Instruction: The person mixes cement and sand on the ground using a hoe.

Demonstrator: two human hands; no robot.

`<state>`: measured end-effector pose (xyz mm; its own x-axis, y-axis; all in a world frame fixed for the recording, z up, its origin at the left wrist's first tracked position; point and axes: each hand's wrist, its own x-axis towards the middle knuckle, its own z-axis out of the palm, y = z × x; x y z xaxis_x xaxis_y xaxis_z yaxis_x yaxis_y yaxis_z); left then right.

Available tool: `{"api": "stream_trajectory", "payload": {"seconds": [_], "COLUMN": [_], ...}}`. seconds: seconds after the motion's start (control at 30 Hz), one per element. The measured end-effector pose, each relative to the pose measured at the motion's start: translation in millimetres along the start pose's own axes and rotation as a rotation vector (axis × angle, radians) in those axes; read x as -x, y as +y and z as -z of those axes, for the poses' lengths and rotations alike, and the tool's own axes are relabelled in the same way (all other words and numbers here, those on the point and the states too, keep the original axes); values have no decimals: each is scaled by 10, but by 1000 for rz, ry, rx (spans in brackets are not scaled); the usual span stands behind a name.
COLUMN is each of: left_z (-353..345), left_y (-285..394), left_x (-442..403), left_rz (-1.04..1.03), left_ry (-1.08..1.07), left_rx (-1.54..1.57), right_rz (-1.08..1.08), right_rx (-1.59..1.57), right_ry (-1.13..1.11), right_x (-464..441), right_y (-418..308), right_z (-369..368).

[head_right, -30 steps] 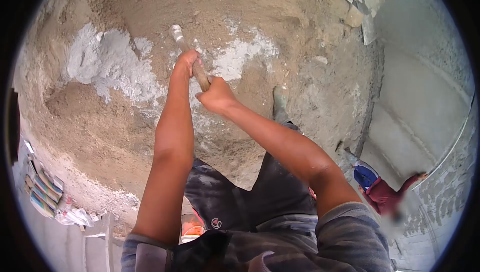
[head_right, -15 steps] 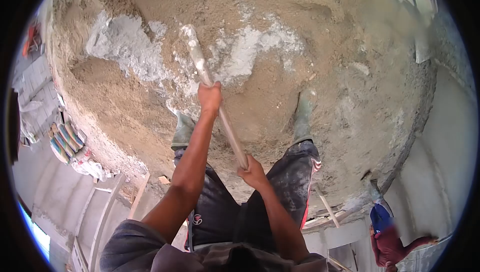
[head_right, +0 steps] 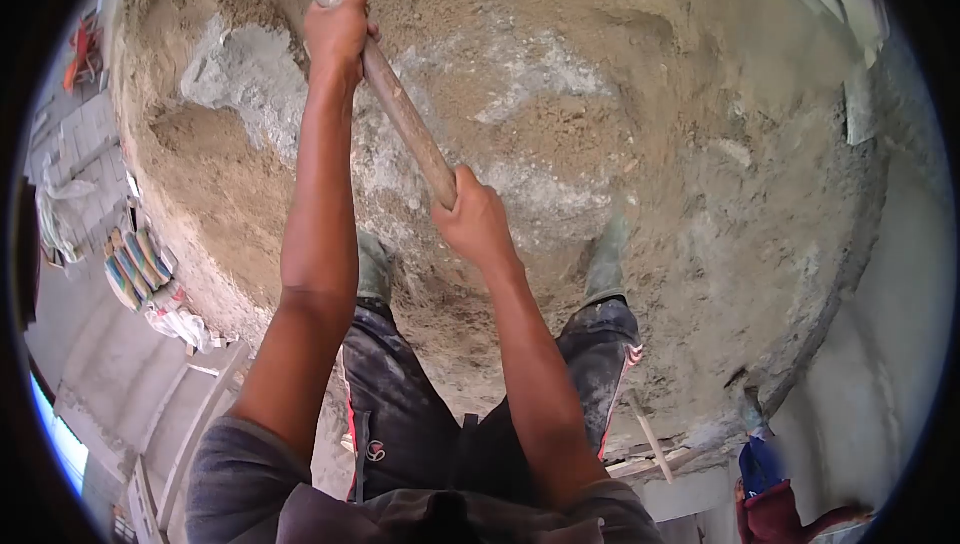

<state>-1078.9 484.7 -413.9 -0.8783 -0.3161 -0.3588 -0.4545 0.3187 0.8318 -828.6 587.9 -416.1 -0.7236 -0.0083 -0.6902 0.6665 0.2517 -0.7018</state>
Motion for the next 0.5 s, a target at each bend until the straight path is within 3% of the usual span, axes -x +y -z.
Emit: {"api": "stream_trajectory", "payload": {"seconds": [0.07,0.1,0.2,0.23,0.27,0.33,0.37,0.43,0.5], "left_z": [-384,-580,-945,-946,-694,-395,-202,113,213], "left_y": [-467,-859,-2370,-2544,-1792,-1829,-1512,-1613,-1482], "left_x": [-211,-53,1197,1460,1786,2300,2635,3338,3458], "left_rz": [80,227,307,441,503,455,565,605,593], "left_ry": [-72,-117,-158,-146,-220,-288,-284,-305,-320], "left_rx": [-72,-145,-560,-387,-173,-166,-134,-82,-39], "right_rz": [-86,-173,-369,-357,-337,-462,-469,-502,-490], "right_rx": [-83,-99,-136,-167,-136,-54,-23,26,62], "right_ry": [-8,-24,-24,-9,37,17,31,35,54], "right_x": [-32,184,1205,1492,1782,2416,2793,3459,3593], "right_y": [186,385,1108,1353,1353,920,839,713,641], "right_z": [102,102,40,-12,-73,-34,-62,-149,-175]}}
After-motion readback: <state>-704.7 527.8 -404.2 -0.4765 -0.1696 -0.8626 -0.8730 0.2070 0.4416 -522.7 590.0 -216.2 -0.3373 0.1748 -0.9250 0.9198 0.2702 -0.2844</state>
